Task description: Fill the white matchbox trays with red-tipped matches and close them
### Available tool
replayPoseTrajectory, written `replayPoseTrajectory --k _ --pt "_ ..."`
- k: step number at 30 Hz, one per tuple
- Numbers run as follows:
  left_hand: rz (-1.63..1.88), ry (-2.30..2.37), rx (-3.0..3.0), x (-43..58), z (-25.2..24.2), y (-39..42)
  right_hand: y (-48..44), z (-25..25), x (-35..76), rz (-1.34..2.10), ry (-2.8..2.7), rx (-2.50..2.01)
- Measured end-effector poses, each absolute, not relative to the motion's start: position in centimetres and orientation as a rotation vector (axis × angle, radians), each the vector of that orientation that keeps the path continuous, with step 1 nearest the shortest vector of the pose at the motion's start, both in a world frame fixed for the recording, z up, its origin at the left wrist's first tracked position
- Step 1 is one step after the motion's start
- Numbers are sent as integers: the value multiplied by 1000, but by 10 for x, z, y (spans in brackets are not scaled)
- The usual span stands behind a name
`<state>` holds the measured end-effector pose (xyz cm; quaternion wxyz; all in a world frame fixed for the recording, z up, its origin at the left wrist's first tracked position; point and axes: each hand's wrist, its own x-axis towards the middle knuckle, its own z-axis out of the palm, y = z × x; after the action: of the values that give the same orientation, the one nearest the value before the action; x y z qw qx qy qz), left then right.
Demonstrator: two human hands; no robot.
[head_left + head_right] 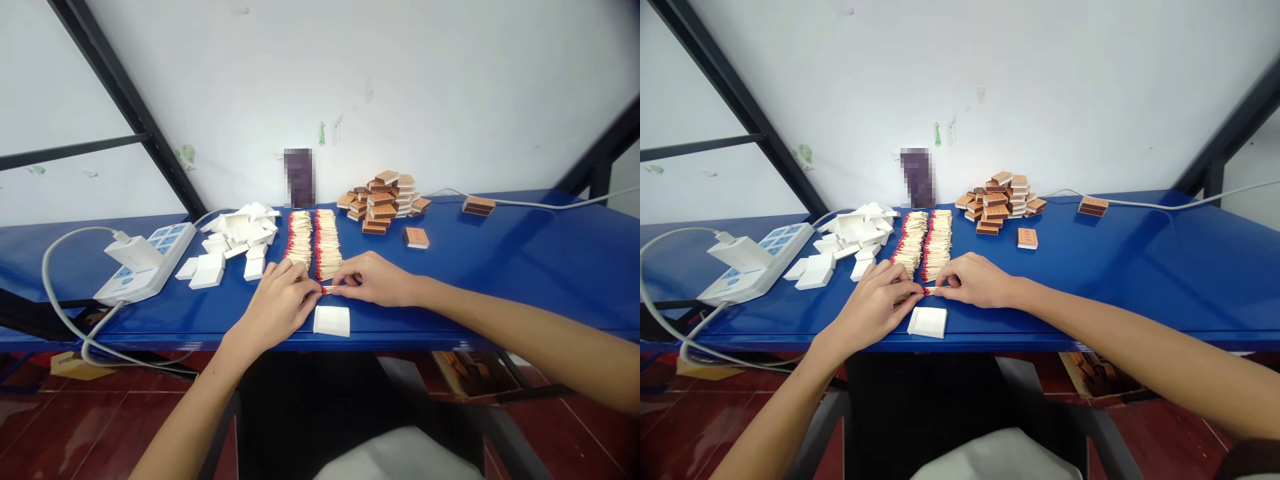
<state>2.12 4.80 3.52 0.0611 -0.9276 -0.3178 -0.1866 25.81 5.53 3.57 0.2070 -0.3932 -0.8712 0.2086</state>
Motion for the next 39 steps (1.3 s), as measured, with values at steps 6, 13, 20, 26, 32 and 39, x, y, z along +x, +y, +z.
replayPoseTrajectory --k 6,13,20,26,32,39 --pt "-520 -956 -2817 25 36 48 54 37 258 571 -2438 -1090" --pt "-483 -919 -2838 24 37 48 56 36 259 526 -2462 -1024" --pt "-475 -924 -2824 24 38 46 56 37 261 541 -2505 -997" --pt "-532 -914 -2771 23 35 46 56 36 262 504 -2532 -1018" --pt "-593 -968 -2803 21 40 37 51 38 261 374 -2621 -1027" --pt "-589 -1141 -2867 -29 55 8 48 40 261 207 -2717 -1038"
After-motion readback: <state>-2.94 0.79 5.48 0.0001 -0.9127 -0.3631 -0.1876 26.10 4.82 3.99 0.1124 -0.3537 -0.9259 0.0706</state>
